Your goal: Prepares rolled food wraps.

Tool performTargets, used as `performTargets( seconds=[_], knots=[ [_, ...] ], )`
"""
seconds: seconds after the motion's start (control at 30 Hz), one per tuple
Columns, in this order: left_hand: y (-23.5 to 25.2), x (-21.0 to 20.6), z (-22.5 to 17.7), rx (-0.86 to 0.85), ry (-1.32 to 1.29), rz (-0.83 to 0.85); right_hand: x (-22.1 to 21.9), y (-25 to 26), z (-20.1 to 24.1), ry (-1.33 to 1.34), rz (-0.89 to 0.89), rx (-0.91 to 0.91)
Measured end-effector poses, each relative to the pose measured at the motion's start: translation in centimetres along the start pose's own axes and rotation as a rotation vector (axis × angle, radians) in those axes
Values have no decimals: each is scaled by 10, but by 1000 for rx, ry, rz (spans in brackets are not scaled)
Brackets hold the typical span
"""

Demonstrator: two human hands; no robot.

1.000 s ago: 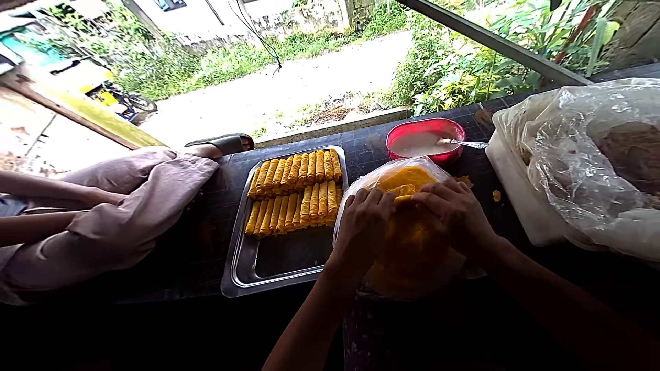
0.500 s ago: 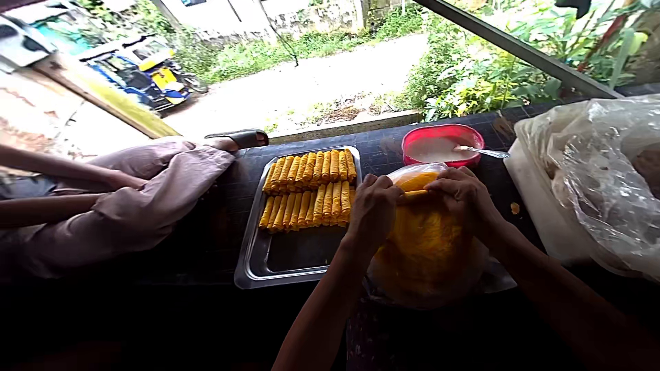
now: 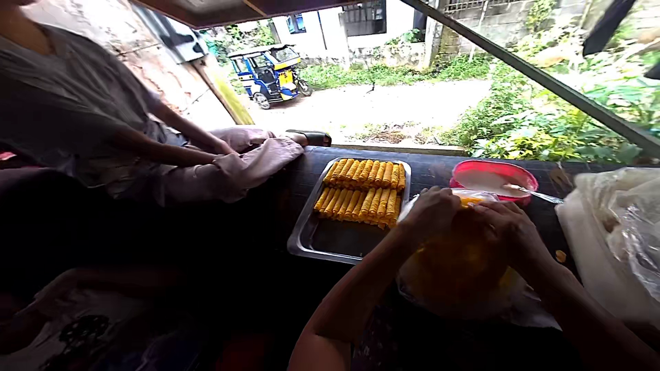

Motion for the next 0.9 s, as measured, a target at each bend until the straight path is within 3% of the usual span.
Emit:
performTargets(
  seconds=[0.1,0.23,0.33,0.43,0.6,0.67,0.77,0.9],
  knots=[
    [2,14,3,7,-242,-33,8,4,-3,118,4,-67],
    [-9,29,10,159,-654,28,20,4,5,210,-143,-54],
    [-19,31,8,204,-761,56,24,4,12,245,-199,-15],
    [-31,33,1,99,-584,-13,23,5,14,252,-195,-14],
    [-58,17,-30,-84,-26,-367,18,0,19,234,-133,-15],
    [-66,16,-32,-78,33,-438,19,-6,22,213,-131,-2],
    [-75,39,-9,46,-52,-415,29,-16,19,190,-126,-24],
    [-85,71,88,451,-43,-359,52,-35,7,178,-136,-87]
  ],
)
Point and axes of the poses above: each hand's wrist, its own y-axis towards the middle knuckle, its own x-axis out of the back of the hand, z = x × y, the point moved 5 cm from there along y, towards the middle knuckle, and after that the axes turned 8 degrees about -z, right-handed, at the moved point
